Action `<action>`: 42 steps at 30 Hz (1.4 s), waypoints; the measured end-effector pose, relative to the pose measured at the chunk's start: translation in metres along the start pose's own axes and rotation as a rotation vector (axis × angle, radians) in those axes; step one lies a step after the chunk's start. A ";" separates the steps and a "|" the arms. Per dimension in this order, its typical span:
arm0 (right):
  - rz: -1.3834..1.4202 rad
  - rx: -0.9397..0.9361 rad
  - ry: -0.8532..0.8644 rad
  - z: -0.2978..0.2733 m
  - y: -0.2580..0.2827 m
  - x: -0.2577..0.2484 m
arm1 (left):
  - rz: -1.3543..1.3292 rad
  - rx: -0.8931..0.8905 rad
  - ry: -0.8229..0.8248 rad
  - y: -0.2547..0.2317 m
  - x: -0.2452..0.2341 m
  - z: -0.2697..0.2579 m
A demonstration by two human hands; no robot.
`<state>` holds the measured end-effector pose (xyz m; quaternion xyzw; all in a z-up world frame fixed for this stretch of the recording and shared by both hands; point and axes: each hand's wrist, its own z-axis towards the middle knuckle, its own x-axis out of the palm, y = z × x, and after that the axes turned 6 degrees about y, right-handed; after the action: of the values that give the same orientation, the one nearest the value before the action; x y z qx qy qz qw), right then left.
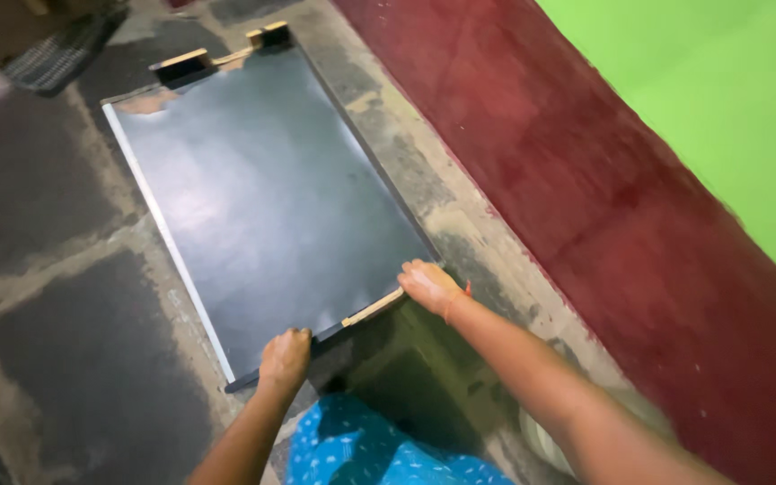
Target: The person assembles a dark rectangular panel onto a frame by pressing the edges by hand, then lifts a plastic chair and places it in front of the assembled stand.
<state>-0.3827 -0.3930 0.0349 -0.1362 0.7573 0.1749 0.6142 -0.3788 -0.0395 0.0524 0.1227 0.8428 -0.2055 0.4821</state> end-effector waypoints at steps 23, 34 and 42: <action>0.113 -0.175 -0.032 -0.012 -0.013 -0.043 | -0.331 -0.214 -0.335 -0.028 -0.013 -0.037; 0.156 -0.551 0.370 0.028 -0.068 -0.021 | -0.294 -0.380 -0.233 -0.020 0.023 -0.011; -0.035 -0.672 0.418 0.035 -0.094 -0.028 | -0.326 -0.420 -0.201 -0.027 0.068 0.019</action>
<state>-0.3066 -0.4625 0.0466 -0.3751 0.7643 0.3710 0.3708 -0.4095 -0.0718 -0.0089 -0.1381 0.8235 -0.1126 0.5386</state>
